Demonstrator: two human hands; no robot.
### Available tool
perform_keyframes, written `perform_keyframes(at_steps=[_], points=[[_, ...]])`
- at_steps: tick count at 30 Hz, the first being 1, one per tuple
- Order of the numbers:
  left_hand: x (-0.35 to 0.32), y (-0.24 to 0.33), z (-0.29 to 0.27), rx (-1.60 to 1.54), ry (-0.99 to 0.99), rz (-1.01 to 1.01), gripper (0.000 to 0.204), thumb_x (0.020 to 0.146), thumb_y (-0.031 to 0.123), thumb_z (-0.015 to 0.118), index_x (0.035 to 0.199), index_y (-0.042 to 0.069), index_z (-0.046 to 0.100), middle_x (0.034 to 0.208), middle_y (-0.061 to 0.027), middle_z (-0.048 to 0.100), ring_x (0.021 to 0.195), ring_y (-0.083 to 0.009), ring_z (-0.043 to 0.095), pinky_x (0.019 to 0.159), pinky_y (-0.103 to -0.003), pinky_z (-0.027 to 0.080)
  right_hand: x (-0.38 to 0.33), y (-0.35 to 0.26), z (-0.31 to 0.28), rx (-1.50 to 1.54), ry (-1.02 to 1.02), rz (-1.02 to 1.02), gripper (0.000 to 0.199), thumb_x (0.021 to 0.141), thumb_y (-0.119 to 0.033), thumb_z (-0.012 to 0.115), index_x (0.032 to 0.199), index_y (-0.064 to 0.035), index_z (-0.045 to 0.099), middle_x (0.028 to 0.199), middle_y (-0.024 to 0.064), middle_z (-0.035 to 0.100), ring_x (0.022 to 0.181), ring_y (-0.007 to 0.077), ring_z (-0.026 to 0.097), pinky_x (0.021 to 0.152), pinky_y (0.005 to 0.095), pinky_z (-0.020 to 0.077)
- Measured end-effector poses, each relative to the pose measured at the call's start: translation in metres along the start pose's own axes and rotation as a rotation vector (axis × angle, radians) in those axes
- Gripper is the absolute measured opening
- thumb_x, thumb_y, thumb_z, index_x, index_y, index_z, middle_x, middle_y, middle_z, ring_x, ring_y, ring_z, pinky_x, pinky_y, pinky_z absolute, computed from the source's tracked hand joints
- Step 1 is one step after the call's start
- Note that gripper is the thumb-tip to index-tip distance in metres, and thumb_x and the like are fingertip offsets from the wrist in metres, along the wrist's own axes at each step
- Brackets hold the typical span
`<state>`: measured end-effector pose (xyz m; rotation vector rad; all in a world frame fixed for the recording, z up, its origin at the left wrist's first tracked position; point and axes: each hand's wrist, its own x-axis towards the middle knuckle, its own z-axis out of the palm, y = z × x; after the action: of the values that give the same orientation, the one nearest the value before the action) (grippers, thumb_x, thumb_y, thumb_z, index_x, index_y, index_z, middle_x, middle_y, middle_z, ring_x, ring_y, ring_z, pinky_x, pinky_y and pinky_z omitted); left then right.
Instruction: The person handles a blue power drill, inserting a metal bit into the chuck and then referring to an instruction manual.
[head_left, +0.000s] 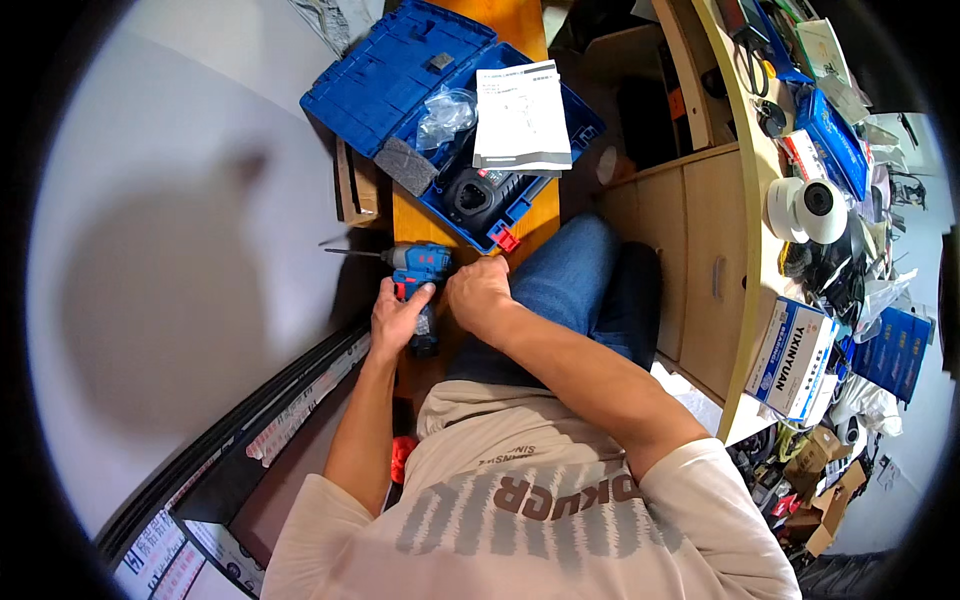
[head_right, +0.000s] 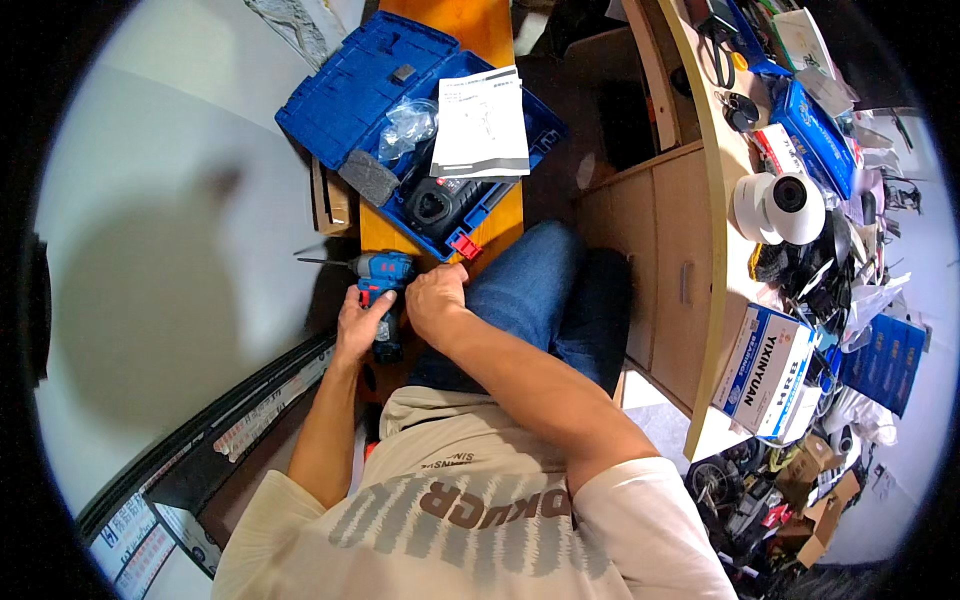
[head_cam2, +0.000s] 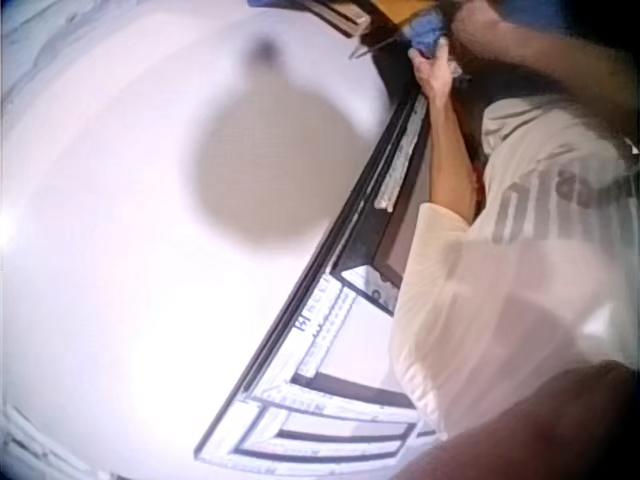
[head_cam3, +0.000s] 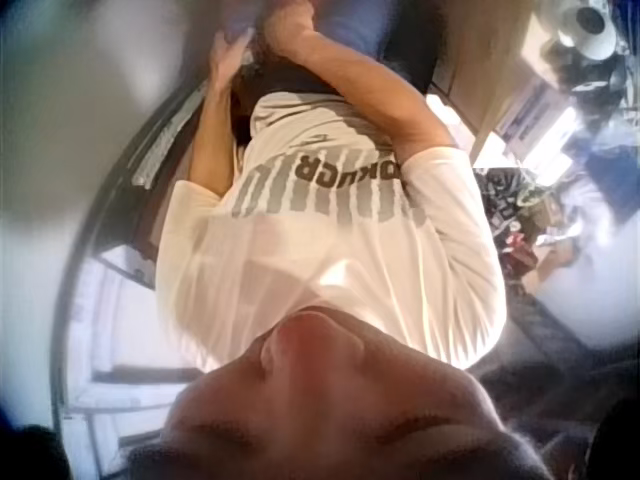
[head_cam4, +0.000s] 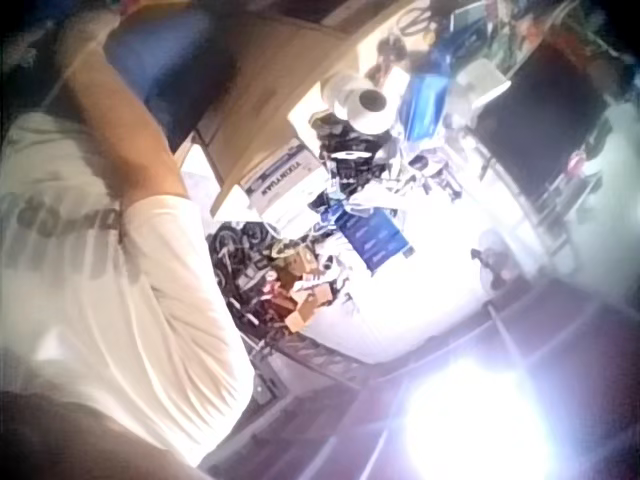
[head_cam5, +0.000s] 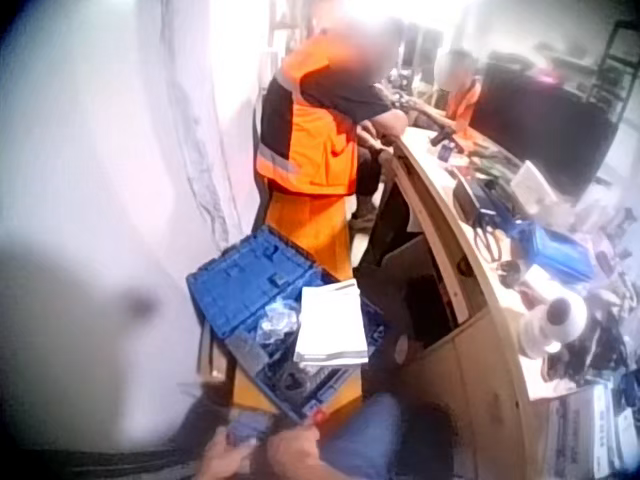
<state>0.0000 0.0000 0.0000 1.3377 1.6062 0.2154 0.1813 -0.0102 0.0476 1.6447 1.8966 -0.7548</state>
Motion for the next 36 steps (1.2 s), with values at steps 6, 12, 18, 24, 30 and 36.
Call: perform_keyframes(at_steps=[6,12,18,24,30,36], points=[[0.009,-0.006,0.014,-0.388,-0.071,0.026,0.048,0.086,0.031,0.087,0.113,0.0,0.063,0.104,-0.0102,0.072,0.092,-0.0194,0.067,0.085,-0.036,0.054,0.006,0.006,0.006,0.031,-0.005,0.006,0.025,0.095,-0.022,0.068,0.116,-0.0152,0.081,0.119,0.0064,0.079,0.106,0.0277,0.076,0.083,0.0456,0.0522],[0.01,0.0,0.005,-0.702,-0.166,-0.069,0.042,0.085,0.017,0.085,0.116,0.002,0.061,0.098,-0.0091,0.071,0.084,-0.0166,0.068,0.076,-0.034,0.057,-0.008,0.018,-0.01,0.382,0.113,-0.085,0.024,0.093,-0.025,0.071,0.111,-0.0106,0.08,0.108,0.014,0.079,0.101,0.0321,0.076,0.082,0.0482,0.0566],[-0.028,0.033,0.003,-0.84,-0.286,-0.102,0.045,0.089,0.008,0.078,0.127,0.004,0.055,0.098,-0.0118,0.072,0.079,-0.0215,0.073,0.074,-0.036,0.063,-0.076,0.069,-0.019,1.152,0.467,-0.235,0.011,0.095,-0.01,0.073,0.1,-0.0005,0.074,0.087,0.0116,0.074,0.081,0.0205,0.071,0.078,0.0334,0.0563],[-0.072,0.094,0.012,-0.776,-0.253,0.144,0.056,0.084,0.018,0.088,0.125,0.003,0.053,0.104,-0.0093,0.069,0.082,-0.0178,0.069,0.076,-0.033,0.06,-0.139,0.09,-0.021,1.428,0.514,-0.176,0.01,0.102,-0.006,0.069,0.105,0.0034,0.071,0.091,0.0038,0.073,0.086,0.0111,0.067,0.079,0.0288,0.0557],[-0.089,0.148,0.037,-0.637,-0.264,0.365,0.069,0.079,0.03,0.096,0.124,-0.001,0.053,0.111,-0.0088,0.067,0.101,-0.0141,0.064,0.09,-0.032,0.056,-0.177,0.089,-0.015,1.741,0.651,-0.161,0.013,0.102,-0.01,0.071,0.105,0.003,0.073,0.092,0.0051,0.074,0.086,0.0101,0.066,0.079,0.0286,0.0563],[-0.116,0.19,0.067,-0.833,-0.357,0.416,0.069,0.082,0.024,0.094,0.13,0.0,0.051,0.116,-0.0096,0.067,0.106,-0.0162,0.065,0.094,-0.033,0.056,-0.198,0.089,-0.006,2.193,0.766,-0.114,0.015,0.103,-0.007,0.068,0.113,0.0031,0.072,0.098,0.0045,0.072,0.087,0.0121,0.066,0.082,0.031,0.0562]])
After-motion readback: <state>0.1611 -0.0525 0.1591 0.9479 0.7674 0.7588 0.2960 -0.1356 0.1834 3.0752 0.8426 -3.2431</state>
